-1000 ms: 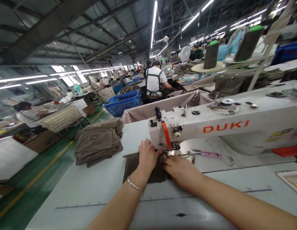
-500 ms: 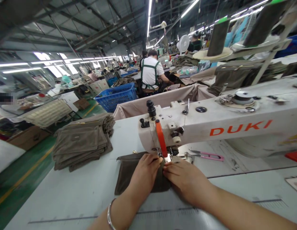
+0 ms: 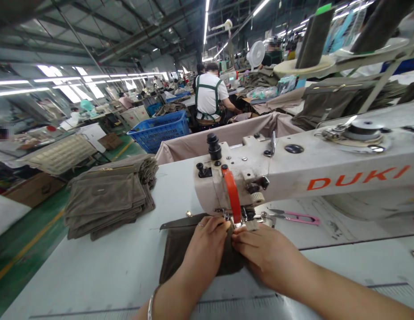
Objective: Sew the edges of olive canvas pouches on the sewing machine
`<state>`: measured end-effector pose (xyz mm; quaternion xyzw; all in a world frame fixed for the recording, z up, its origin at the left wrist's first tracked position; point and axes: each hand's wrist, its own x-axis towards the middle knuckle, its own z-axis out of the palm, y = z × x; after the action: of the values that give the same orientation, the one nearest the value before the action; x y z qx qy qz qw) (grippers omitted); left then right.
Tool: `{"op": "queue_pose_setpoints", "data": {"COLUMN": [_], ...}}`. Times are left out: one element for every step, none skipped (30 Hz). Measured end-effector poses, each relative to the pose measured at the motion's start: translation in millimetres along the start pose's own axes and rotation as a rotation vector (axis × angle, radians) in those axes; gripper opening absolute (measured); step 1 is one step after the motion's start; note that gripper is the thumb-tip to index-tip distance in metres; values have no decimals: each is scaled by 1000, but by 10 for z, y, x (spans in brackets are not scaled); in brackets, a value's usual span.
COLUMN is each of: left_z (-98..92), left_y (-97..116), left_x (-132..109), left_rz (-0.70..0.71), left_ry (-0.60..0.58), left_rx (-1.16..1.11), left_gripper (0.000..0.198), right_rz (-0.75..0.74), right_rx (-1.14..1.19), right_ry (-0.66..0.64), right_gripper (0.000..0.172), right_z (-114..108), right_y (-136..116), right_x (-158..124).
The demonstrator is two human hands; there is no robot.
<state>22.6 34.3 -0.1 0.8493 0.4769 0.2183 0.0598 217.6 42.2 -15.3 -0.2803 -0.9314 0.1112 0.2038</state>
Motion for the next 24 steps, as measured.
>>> {"op": "queue_pose_setpoints", "data": {"left_z": [-1,-3,-4,-5,-4,-1,3,7,12,16,19,17,10,-3,-24,-52,-86,-123,-161,-197,-228,-251,-267,-274], "left_y": [-13,-24,-34,-40,-45,-49,-53,-59,-67,-78,-92,-107,-121,-132,-135,-130,-115,-91,-59,-21,17,53,83,106], "left_x": [7,13,17,18,15,10,2,-6,-12,-16,-17,-16,-15,-15,-18,-26,-40,-60,-86,-116,-148,-182,-216,-247], "left_rz": [7,9,6,2,0,-2,-6,-10,-15,-21,-28,-32,-35,-40,-45,-49,-50,-43,-27,-5,18,37,50,56], "left_ry": [5,7,10,13,14,13,12,8,3,0,-3,-5,-11,-22,-36,-56,-78,-105,-139,-176,-212,-243,-265,-274], "left_rx": [-1,-2,-5,-10,-16,-23,-31,-38,-45,-51,-56,-61,-66,-72,-77,-80,-83,-84,-86,-89,-92,-92,-89,-84], "left_gripper": [27,27,26,26,25,25,24,24,24,24,25,25,26,26,26,27,29,35,47,60,70,72,69,62], "right_rz": [10,18,21,19,15,9,6,7,10,15,14,7,3,5,15,51,92,127,159,197,243,289,327,346], "right_rx": [1,6,15,25,33,42,48,49,48,46,45,48,59,75,96,114,118,119,130,140,147,150,155,169], "right_ry": [2,7,16,26,34,36,36,32,25,17,10,2,-13,-30,-51,-76,-83,-93,-101,-100,-92,-79,-65,-58], "right_gripper": [24,24,23,24,24,24,24,24,24,25,25,25,24,24,24,26,31,36,39,39,35,31,27,24], "right_z": [-1,-1,1,6,15,27,41,53,59,53,29,-17,-88,-178,-280,-384,-479,-553,-603,-626,-629,-620,-608,-603], "right_y": [4,9,12,15,15,13,9,3,-2,-7,-8,-7,0,14,35,65,105,152,204,258,308,351,384,407], "right_x": [5,10,14,17,19,21,23,26,28,31,31,29,23,12,-4,-23,-42,-58,-70,-75,-73,-66,-58,-52]}}
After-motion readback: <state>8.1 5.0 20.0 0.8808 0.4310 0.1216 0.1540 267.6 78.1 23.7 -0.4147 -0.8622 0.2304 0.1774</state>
